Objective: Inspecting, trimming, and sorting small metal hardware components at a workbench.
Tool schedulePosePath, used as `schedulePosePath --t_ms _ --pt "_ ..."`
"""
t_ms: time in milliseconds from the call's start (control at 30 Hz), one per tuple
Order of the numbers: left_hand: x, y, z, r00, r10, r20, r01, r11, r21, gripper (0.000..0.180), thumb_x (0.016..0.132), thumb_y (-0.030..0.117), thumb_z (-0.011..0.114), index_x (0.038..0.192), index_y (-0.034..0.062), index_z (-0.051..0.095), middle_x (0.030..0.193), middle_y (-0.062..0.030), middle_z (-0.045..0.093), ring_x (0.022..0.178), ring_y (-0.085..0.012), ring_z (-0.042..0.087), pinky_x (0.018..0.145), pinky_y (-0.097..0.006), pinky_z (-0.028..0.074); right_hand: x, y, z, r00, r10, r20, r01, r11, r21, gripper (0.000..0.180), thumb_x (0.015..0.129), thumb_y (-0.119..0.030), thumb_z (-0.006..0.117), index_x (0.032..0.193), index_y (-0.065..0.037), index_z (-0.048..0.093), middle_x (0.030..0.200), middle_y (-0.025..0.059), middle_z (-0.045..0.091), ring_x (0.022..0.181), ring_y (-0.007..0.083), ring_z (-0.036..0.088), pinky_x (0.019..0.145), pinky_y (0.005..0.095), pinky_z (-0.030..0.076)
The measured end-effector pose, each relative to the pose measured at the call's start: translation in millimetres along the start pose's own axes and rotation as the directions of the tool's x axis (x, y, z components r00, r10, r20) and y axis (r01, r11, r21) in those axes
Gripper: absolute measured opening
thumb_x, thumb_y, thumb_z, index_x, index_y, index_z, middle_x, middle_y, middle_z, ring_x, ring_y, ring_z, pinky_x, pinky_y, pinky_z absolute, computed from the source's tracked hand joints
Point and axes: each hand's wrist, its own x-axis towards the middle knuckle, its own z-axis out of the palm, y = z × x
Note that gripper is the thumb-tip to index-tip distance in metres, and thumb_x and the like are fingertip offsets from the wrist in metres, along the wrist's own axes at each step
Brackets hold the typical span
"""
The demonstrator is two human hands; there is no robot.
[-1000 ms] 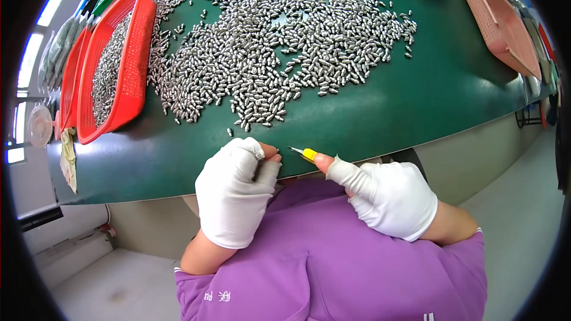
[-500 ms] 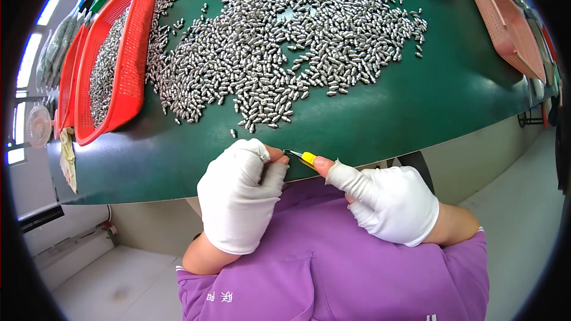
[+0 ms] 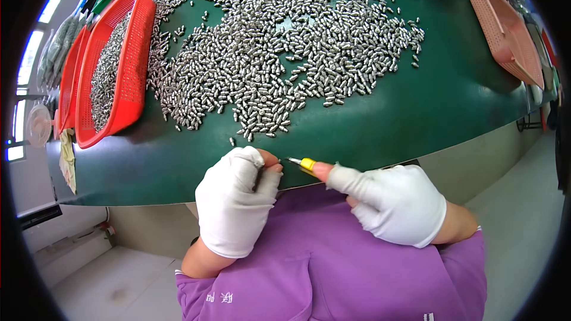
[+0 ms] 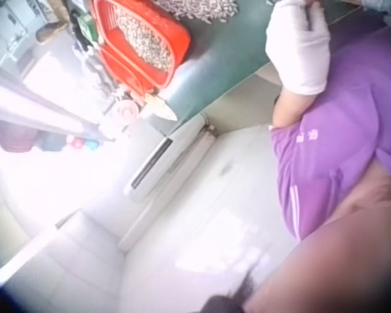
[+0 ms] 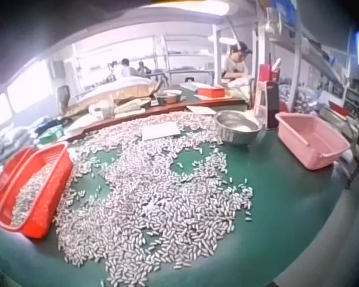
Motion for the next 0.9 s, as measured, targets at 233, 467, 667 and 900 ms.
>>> schedulePosePath --t_ms 233,467,667,900 --pt "0 -17 -14 0.953 -0.252 0.171 0.268 0.426 -0.864 0.014 0.092 0.015 0.063 0.097 0.0075 0.051 0.077 -0.0012 0.052 0.059 -0.0033 0.035 0.052 -0.019 0.029 -15 70 -55 0.574 0.407 -0.711 -0.688 0.711 -0.148 0.058 0.091 0.005 0.049 0.141 -0.024 0.051 0.094 0.0051 0.061 0.08 0.0135 0.056 0.081 0.0245 0.046" --pt "9 -16 -9 0.91 -0.086 0.406 0.41 0.038 -0.911 0.019 0.091 0.017 0.063 0.103 0.0105 0.05 0.092 -0.0094 0.057 0.049 -0.003 0.028 0.044 -0.019 0.02 -3 93 -58 0.703 0.069 -0.708 -0.586 0.62 -0.522 0.035 0.081 -0.01 0.069 0.115 -0.017 0.069 0.113 0.0099 0.064 0.099 0.0302 0.061 0.089 0.0383 0.05" --pt "14 -10 -3 0.893 -0.046 0.447 0.448 0.004 -0.894 0.028 0.09 0.02 0.067 0.11 0.0098 0.052 0.093 -0.0082 0.057 0.053 -0.0039 0.033 0.047 -0.018 0.025 46 34 -12 0.877 -0.184 -0.445 0.035 0.946 -0.323 0.011 0.069 -0.013 0.069 0.077 -0.014 0.062 0.079 0.0034 0.057 0.074 0.0227 0.058 0.061 0.0361 0.048" --pt "12 -4 -5 0.86 -0.099 0.501 0.51 0.186 -0.84 0.021 0.094 0.019 0.062 0.108 0.0078 0.051 0.083 -0.004 0.055 0.051 -0.0027 0.034 0.045 -0.017 0.024 61 29 -2 0.939 -0.1 -0.328 -0.054 0.902 -0.429 0.011 0.069 -0.011 0.071 0.077 -0.013 0.063 0.074 0.0019 0.055 0.072 0.0231 0.057 0.062 0.0356 0.047"
